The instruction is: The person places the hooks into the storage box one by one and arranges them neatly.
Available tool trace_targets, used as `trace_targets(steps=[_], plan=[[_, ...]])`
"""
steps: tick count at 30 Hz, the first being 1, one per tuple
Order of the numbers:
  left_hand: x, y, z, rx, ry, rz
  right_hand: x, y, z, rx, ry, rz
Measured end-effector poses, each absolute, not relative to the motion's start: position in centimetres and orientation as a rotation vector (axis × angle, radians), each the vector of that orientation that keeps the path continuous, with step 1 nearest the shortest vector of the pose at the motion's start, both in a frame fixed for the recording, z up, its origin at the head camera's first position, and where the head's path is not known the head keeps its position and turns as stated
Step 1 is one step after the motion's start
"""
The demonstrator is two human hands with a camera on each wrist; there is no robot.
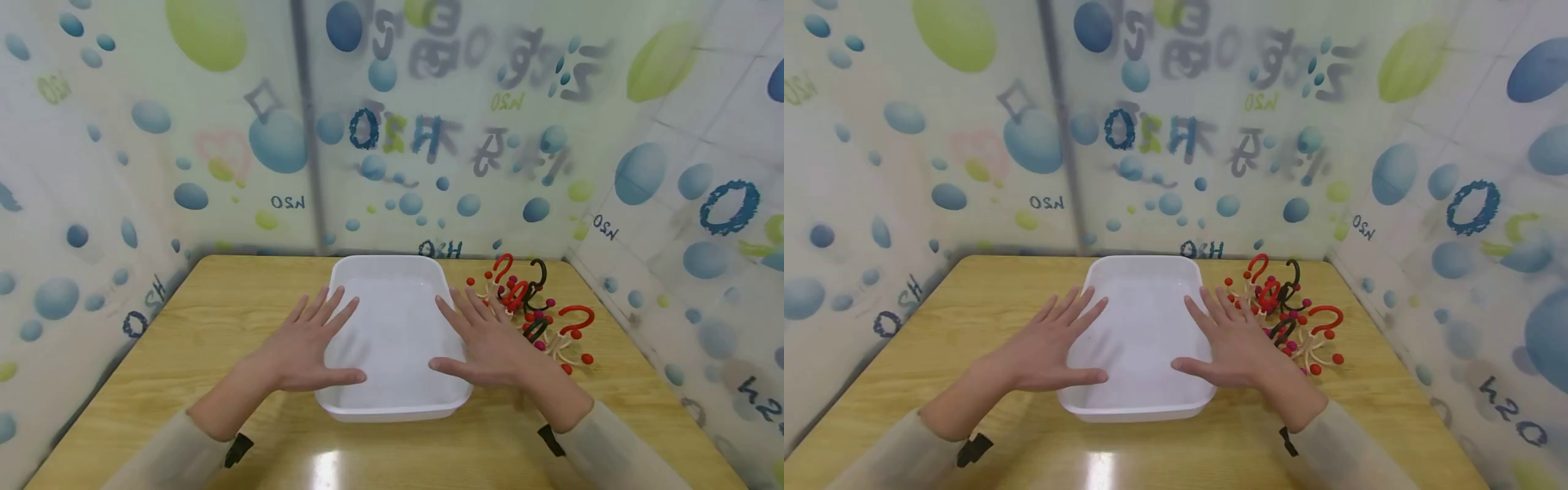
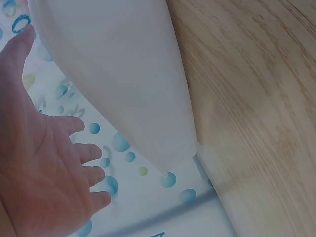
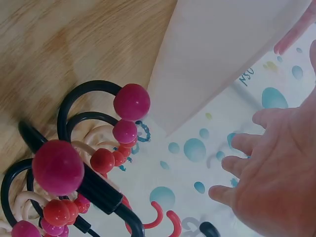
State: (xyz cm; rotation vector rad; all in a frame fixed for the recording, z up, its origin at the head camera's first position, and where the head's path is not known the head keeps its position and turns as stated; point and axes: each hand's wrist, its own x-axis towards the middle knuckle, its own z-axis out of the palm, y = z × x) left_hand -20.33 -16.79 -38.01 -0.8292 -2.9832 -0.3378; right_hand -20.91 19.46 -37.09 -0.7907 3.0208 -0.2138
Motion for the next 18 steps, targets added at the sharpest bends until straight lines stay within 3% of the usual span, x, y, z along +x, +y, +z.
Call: trace_targets(steps=[8,18], plan=[[-20.3,-17.3,-38.1,-0.828,-2.948,-0.387,-20.4,20.0,-36.5,-0.813,3.052,-0.264],[-20.5,-21.1,-37.9,-0.793,-2.926,-0.814,-19.3,23.4,-33.1,-0.961,3.258,-0.685]])
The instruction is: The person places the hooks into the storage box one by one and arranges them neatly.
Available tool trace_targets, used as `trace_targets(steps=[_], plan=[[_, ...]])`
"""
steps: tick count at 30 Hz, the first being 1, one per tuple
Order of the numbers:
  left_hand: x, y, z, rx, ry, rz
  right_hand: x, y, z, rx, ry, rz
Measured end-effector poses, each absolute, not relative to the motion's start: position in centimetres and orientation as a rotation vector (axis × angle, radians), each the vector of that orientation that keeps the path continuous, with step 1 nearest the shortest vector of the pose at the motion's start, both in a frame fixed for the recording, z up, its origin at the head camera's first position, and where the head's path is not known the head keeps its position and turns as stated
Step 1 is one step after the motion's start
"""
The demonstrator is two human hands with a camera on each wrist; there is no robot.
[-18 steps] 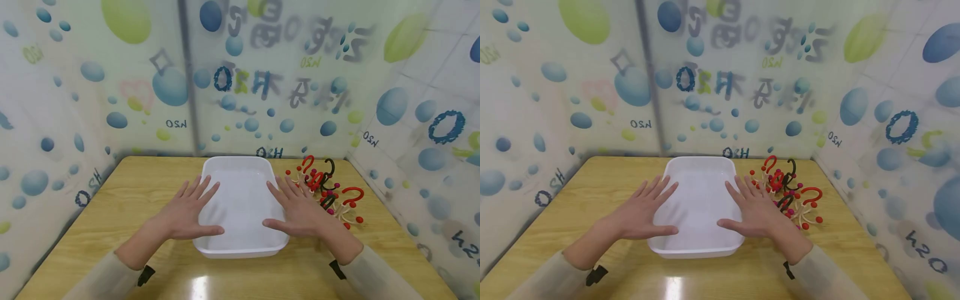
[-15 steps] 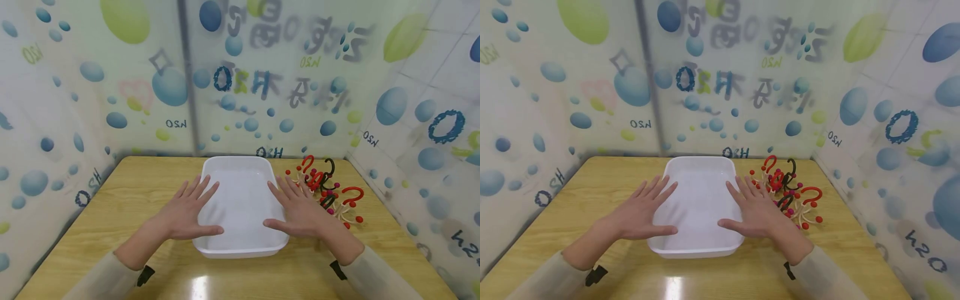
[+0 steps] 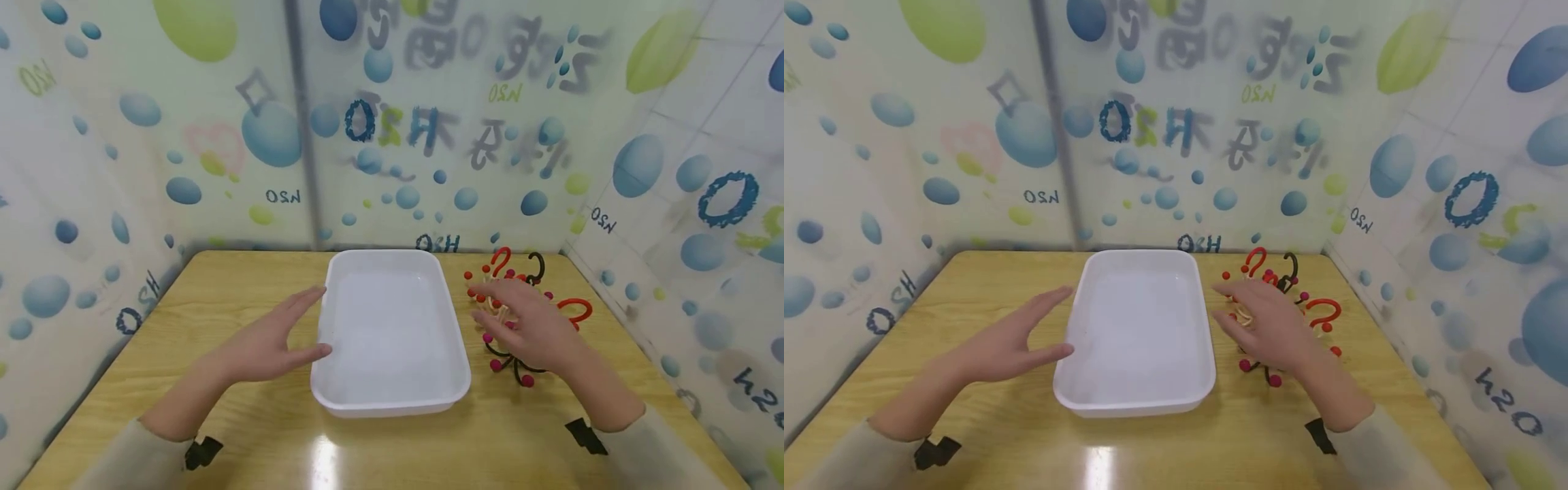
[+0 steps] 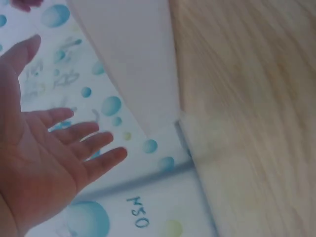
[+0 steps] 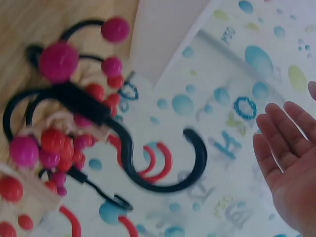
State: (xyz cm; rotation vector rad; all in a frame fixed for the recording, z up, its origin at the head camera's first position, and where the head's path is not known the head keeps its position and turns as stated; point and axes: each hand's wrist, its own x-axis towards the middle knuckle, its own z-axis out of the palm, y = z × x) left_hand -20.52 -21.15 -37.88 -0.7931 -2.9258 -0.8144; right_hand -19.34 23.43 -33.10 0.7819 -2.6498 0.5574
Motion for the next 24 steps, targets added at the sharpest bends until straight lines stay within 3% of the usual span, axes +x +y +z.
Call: trace_targets(steps=[14,24], plan=[[-20.0,-23.5,-40.0,-0.91,-3.192,-1.033,-20.2,31.8,-32.3,0.59,-2.726,0.557],[-19.9,-23.4,-40.4,-0.898,-3.237,-1.129,-20.6,33.2,-33.3,0.563,-2.936,0.597]])
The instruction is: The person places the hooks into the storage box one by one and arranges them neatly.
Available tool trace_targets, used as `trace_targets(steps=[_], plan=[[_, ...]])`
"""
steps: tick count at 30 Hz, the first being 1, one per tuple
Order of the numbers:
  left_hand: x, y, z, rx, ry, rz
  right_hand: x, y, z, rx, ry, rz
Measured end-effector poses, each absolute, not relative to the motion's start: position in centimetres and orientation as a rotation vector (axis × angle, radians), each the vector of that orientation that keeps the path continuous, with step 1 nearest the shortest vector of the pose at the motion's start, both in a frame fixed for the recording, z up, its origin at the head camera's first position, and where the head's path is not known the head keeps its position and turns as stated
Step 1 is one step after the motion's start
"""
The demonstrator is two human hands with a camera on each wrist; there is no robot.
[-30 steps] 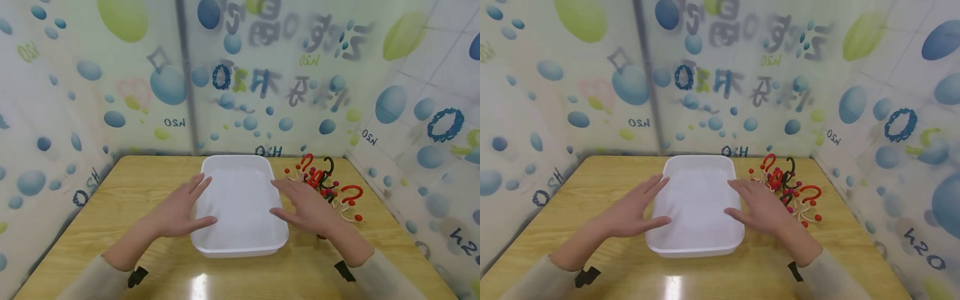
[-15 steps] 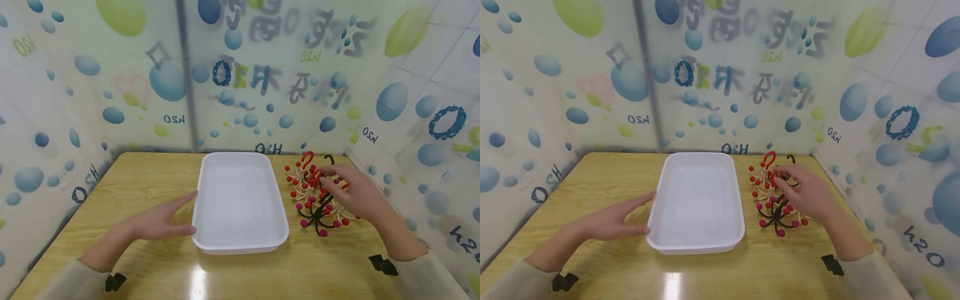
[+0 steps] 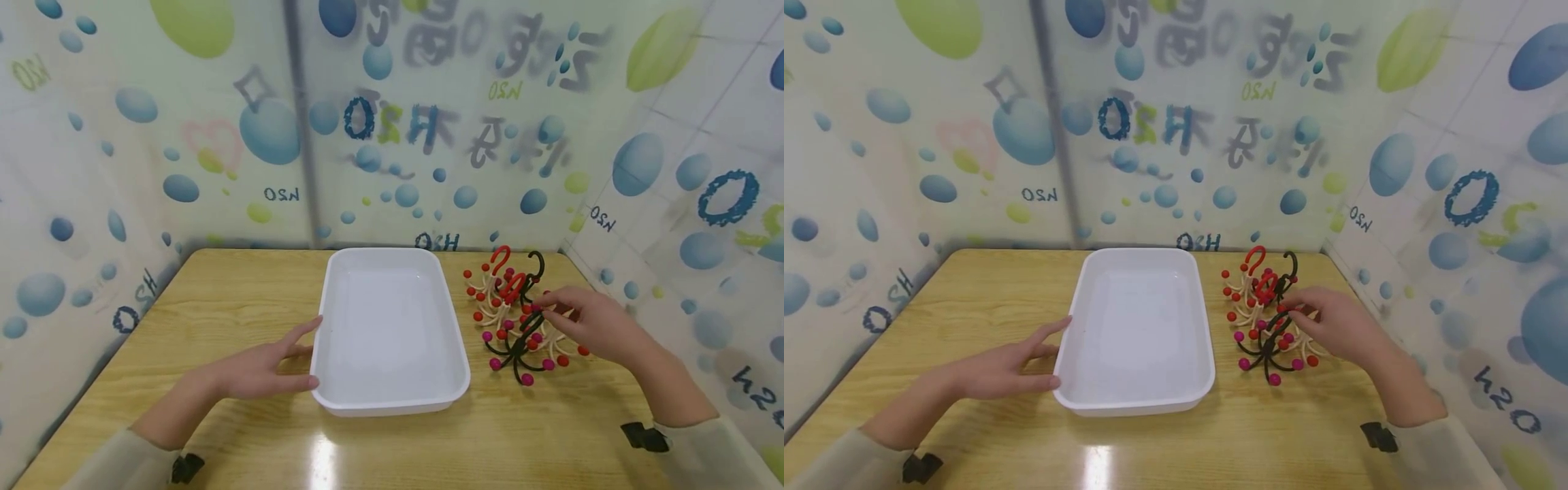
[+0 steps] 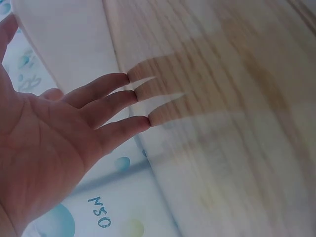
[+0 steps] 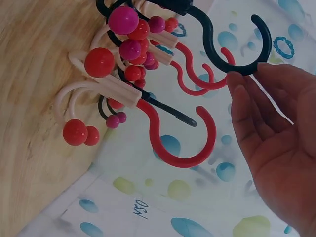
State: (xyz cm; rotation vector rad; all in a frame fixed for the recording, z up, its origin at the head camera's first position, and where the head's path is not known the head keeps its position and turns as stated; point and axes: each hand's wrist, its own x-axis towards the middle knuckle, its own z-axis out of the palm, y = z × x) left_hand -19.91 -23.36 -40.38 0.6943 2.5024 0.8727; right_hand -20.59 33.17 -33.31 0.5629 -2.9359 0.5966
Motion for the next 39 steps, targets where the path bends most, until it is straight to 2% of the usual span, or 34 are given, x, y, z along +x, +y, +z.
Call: trace_targets(steps=[18,39], plan=[[-20.0,-23.2,-40.7,0.669,2.503,0.89,-20.6,33.5,-34.3,0.431,-3.02,0.75],[-19.7,-23.1,-40.6,0.664,2.519,0.898,-19.3,32.4,-32.1,0.613,-2.673,0.711]])
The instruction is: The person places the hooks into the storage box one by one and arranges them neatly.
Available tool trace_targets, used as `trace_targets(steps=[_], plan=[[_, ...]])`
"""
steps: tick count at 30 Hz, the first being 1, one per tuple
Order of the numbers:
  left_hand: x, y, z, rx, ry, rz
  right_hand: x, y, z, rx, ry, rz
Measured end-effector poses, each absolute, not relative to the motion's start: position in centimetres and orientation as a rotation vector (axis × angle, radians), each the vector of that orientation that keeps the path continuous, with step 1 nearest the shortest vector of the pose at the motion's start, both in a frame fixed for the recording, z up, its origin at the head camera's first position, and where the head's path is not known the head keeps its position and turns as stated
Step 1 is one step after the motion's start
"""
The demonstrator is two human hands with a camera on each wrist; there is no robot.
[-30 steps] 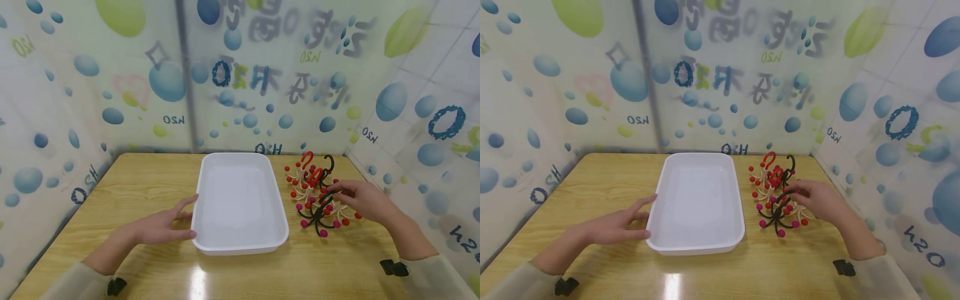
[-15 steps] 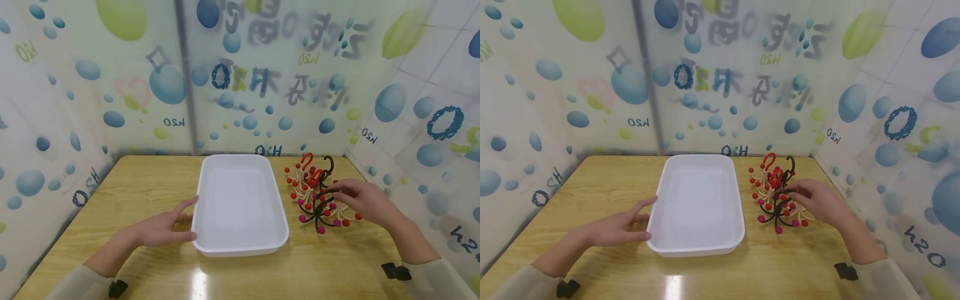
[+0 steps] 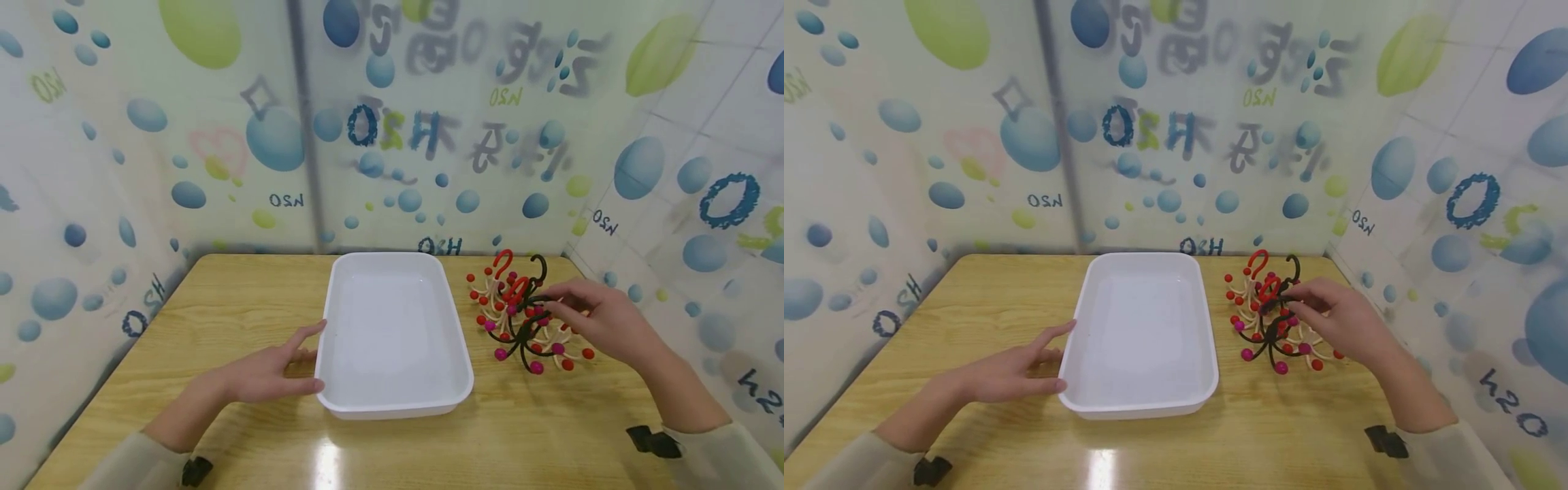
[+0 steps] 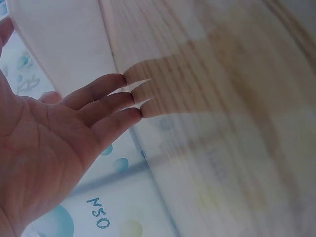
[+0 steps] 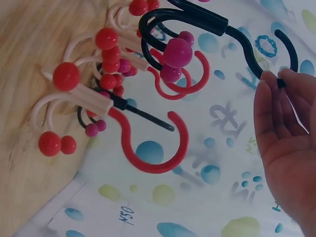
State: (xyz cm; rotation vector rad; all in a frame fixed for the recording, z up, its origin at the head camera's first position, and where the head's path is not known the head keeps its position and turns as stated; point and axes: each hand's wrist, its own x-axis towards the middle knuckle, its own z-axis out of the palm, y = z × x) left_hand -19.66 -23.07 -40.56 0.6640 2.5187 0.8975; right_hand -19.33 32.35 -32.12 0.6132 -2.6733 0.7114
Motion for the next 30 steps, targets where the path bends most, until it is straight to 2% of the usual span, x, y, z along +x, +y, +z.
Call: trace_targets(steps=[15,21,30], plan=[[-19.8,-23.2,-41.0,0.671,2.529,0.9,-21.3,26.5,-29.8,0.597,-2.638,0.938],[-19.8,-23.2,-40.9,0.695,2.522,0.917,-23.2,23.4,-29.7,0.55,-2.683,0.972],[-19.8,-23.3,-40.9,0.688,2.532,0.909,-27.4,17.9,-30.2,0.643,-2.722,1.136]])
